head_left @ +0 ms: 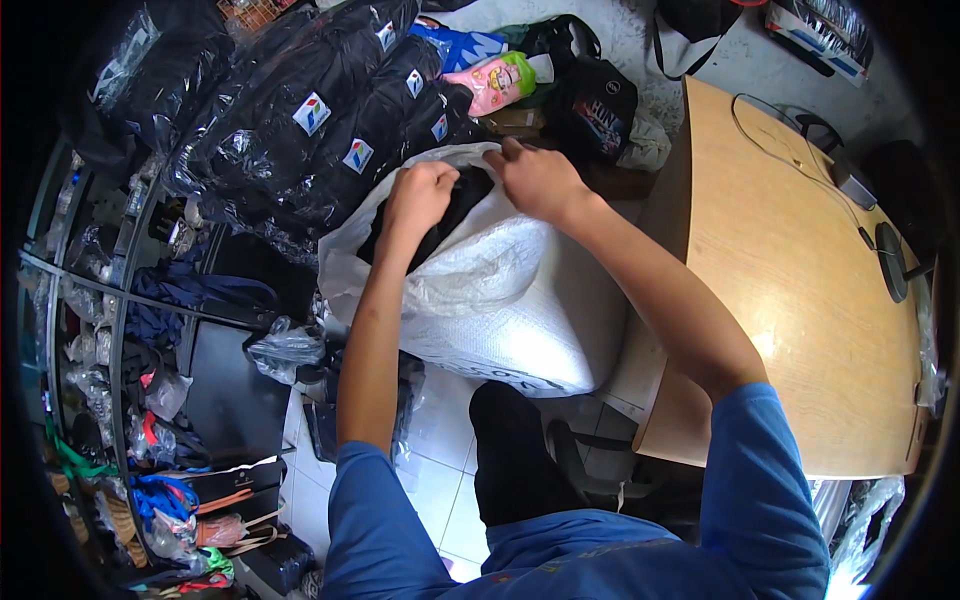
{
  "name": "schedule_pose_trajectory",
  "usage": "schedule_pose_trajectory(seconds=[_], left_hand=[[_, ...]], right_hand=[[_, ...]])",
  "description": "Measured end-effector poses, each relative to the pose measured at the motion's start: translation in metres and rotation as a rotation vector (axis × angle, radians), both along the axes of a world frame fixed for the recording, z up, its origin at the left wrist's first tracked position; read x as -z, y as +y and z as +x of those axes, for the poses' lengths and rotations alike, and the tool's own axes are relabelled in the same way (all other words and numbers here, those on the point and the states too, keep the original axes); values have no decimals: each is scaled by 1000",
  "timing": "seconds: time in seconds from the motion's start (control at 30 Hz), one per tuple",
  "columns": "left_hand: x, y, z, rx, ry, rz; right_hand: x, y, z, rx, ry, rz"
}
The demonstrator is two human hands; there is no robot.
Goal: The person puts a black bag into a plastic sleeve, attaches a strap to another black bag, and then places the bags into a large white sack.
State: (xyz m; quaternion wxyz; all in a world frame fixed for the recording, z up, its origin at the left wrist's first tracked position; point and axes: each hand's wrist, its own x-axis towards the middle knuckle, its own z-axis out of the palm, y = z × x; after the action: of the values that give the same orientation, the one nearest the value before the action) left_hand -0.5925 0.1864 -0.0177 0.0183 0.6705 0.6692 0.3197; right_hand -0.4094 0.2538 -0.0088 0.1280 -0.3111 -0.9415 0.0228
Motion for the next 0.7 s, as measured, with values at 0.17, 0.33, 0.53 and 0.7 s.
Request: schedule_pose_trajectory(seconds=[0.17,0.33,0.53,0.7], left_hand=[[-38,0,-24,-1,34,135],[-67,-18,-48,-99,1,76],[-103,-27,-72,-121,-24,137],[-127,-32,-99,-119,95,296]], right_hand=[[14,4,1,-358,278,185],[15,4,-9,-237,343,-86],[13,27,0,12,193,-250],[8,15,-6,-19,-66,-305]])
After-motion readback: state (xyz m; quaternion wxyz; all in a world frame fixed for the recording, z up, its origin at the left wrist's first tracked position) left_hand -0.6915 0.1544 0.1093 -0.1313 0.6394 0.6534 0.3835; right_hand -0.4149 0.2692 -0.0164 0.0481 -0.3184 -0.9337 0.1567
